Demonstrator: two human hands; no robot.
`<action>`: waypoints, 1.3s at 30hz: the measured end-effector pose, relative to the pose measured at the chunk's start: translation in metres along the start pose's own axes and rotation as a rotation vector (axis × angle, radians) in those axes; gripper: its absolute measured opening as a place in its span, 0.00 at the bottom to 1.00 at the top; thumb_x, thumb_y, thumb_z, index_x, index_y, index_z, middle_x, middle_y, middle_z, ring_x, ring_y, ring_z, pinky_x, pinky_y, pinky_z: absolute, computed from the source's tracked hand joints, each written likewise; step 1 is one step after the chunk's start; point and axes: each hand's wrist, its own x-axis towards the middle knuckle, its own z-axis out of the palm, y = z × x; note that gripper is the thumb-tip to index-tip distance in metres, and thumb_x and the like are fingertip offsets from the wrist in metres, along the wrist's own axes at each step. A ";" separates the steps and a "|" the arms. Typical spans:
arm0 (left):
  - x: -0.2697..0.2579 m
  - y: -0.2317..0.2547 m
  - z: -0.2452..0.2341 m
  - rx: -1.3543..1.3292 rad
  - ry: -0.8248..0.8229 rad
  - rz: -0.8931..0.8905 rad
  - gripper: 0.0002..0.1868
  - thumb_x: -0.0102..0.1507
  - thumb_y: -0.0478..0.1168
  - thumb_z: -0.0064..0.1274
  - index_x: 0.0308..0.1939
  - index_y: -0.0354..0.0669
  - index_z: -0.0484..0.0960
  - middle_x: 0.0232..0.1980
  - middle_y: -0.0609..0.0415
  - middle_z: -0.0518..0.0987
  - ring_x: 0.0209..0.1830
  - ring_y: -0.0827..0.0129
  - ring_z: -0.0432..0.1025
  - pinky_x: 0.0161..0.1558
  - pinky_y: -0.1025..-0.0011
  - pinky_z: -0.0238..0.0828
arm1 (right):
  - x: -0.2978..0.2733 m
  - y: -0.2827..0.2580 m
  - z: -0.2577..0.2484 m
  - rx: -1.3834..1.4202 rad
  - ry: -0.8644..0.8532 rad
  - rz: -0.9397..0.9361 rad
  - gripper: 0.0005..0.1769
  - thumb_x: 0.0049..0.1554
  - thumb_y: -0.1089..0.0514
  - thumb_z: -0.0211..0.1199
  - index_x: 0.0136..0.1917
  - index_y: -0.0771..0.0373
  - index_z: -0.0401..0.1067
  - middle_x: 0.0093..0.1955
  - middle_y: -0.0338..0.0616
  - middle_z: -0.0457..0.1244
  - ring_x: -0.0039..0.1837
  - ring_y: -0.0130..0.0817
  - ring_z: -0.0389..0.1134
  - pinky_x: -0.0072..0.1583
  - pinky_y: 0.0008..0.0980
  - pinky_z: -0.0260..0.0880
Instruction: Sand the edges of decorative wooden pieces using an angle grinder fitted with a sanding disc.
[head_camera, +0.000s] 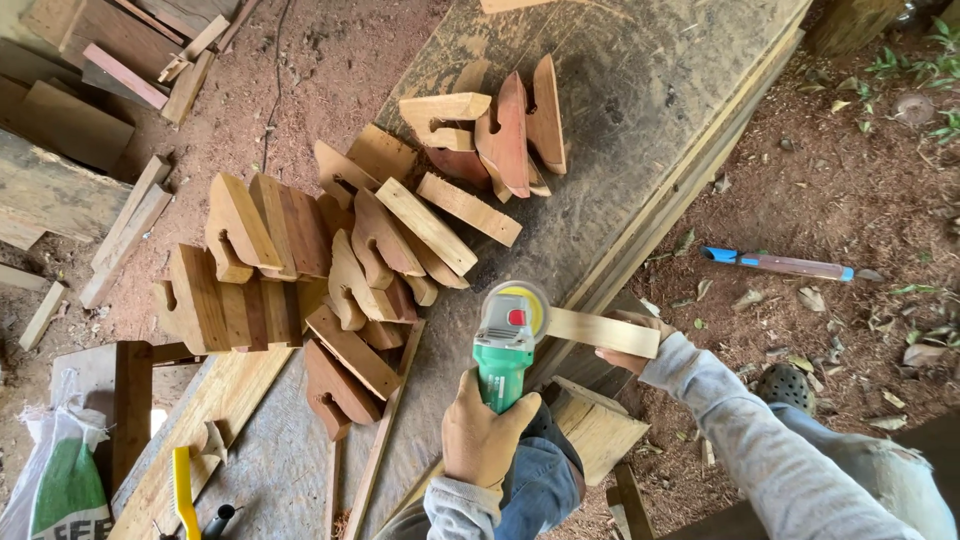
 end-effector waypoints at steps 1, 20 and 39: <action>-0.004 0.001 0.001 -0.037 -0.015 0.028 0.25 0.47 0.54 0.66 0.41 0.44 0.80 0.29 0.55 0.85 0.21 0.65 0.77 0.30 0.70 0.76 | -0.003 -0.004 -0.002 0.000 -0.033 -0.018 0.26 0.43 0.61 0.74 0.56 0.62 0.73 0.43 0.42 0.74 0.42 0.32 0.76 0.45 0.27 0.80; -0.009 -0.013 0.021 0.178 -0.022 0.076 0.29 0.50 0.55 0.64 0.49 0.46 0.75 0.37 0.52 0.85 0.32 0.56 0.80 0.41 0.60 0.77 | -0.006 -0.021 -0.011 -0.044 0.008 0.339 0.52 0.41 0.61 0.77 0.75 0.65 0.58 0.62 0.53 0.70 0.57 0.35 0.75 0.58 0.26 0.76; 0.009 -0.020 0.006 0.044 -0.044 -0.021 0.30 0.47 0.56 0.64 0.48 0.45 0.79 0.35 0.52 0.87 0.30 0.59 0.81 0.39 0.66 0.78 | 0.015 0.022 -0.009 -0.187 -0.033 0.130 0.46 0.38 0.53 0.79 0.68 0.65 0.66 0.51 0.45 0.75 0.51 0.33 0.77 0.57 0.27 0.78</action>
